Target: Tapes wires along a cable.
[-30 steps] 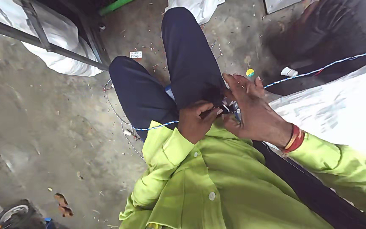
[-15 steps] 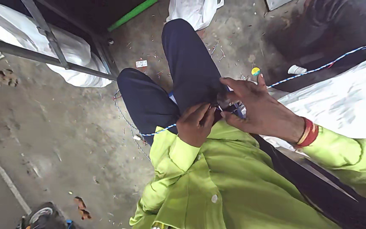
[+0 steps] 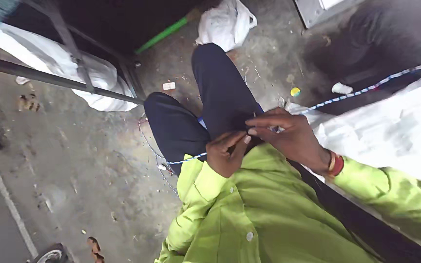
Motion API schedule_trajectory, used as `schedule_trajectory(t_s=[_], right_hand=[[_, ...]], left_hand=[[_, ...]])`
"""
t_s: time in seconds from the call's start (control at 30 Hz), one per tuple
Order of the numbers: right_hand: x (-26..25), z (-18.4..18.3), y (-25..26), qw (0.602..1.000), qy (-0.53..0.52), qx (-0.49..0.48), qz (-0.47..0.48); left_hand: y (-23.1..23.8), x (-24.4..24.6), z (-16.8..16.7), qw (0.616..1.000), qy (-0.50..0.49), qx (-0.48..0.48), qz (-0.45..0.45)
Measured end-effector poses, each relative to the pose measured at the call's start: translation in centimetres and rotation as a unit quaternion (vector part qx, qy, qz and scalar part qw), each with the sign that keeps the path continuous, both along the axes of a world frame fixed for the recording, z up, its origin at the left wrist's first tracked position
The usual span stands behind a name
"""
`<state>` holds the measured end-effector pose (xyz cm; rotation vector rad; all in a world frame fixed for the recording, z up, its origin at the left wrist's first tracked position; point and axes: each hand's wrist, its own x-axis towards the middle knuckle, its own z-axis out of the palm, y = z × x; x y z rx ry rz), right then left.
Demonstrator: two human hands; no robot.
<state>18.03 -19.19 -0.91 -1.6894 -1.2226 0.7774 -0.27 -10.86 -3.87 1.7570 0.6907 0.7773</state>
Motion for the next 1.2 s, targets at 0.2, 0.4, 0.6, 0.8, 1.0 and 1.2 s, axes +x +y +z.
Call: schedule_trajectory(t_s=[0.2,0.4,0.6,0.8,1.0,1.2], right_hand=[[-1.6,-1.7,0.6,0.982,0.169,0.028,-0.073],[-2.4,-0.5,0.7,0.964,0.250,0.062,-0.070],[-1.6,-1.7,0.3,0.977,0.158,0.141,-0.016],[-1.0,-1.7,1.4,0.981,0.118,0.151,-0.012],[-0.8,-0.7,1.5,0.983,0.123,0.130,-0.033],[-0.5,-0.6,1.7,0.981,0.140,0.134,-0.018]], left_hand=[[0.3,0.0,0.2,0.978,-0.048,-0.204,0.013],[1.1,0.5,3.0,0.875,-0.027,-0.480,0.057],[0.8,0.5,3.1,0.889,-0.020,-0.456,0.028],[0.3,0.6,2.4,0.967,0.000,-0.253,0.038],[0.6,0.4,1.4,1.000,-0.005,0.015,-0.015],[0.9,0.7,1.7,0.997,0.013,0.074,-0.028]])
